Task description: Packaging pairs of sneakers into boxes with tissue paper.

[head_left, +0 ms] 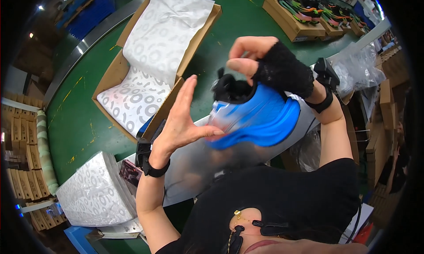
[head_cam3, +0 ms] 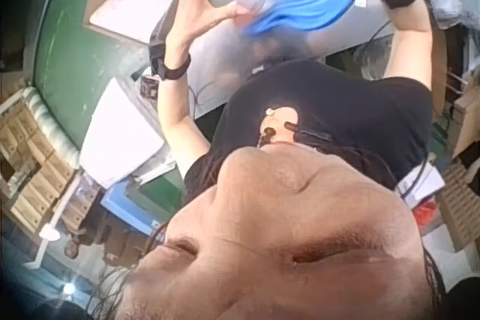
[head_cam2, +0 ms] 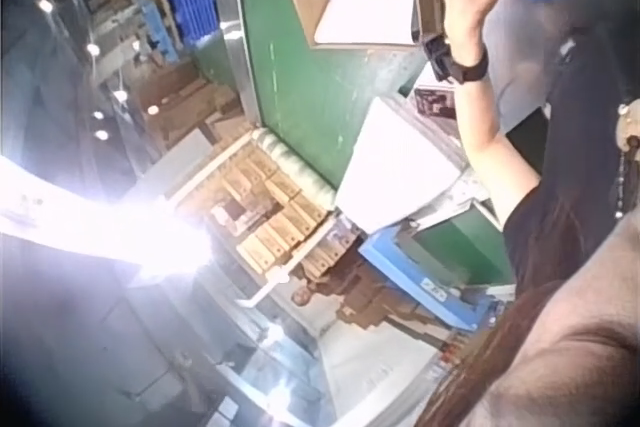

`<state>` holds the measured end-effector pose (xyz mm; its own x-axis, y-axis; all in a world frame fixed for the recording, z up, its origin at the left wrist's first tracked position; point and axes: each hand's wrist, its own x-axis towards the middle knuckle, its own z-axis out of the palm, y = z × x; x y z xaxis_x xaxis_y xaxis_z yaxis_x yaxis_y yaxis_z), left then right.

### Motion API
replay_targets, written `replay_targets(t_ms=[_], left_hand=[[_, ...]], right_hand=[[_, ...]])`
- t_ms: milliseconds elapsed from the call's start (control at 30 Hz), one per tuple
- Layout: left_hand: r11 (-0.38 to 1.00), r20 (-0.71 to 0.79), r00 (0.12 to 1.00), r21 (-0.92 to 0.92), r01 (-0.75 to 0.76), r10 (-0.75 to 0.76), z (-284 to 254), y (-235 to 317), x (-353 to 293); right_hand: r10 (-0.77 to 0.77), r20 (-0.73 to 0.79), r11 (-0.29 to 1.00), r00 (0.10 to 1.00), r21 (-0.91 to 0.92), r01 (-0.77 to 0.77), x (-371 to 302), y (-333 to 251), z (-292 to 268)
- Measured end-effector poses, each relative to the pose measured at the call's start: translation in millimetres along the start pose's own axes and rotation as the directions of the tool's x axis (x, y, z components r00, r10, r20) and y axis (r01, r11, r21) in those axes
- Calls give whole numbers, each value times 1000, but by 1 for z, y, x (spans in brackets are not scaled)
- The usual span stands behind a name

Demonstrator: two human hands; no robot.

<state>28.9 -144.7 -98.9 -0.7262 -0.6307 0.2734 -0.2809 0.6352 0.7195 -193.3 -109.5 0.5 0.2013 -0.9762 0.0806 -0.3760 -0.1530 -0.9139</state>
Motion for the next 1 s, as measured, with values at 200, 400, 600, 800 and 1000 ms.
replay_targets(t_ms=[200,400,600,800,1000], left_hand=[[898,180,982,-422,124,-51,4,4,-18],[666,97,941,-683,300,-324,-3,-11,-43],[304,-86,763,-941,149,-641,-22,-47,-46],[157,-153,605,-986,-45,-782,-89,-106,-9],[-37,161,351,-941,335,-922,-77,-178,10]], right_hand=[[-114,116,993,987,45,110,9,-24,29],[-143,172,975,975,196,109,48,-35,47],[-312,-164,948,936,5,317,112,58,32],[322,219,934,921,87,-347,98,155,53],[407,70,669,911,656,-349,130,155,113]])
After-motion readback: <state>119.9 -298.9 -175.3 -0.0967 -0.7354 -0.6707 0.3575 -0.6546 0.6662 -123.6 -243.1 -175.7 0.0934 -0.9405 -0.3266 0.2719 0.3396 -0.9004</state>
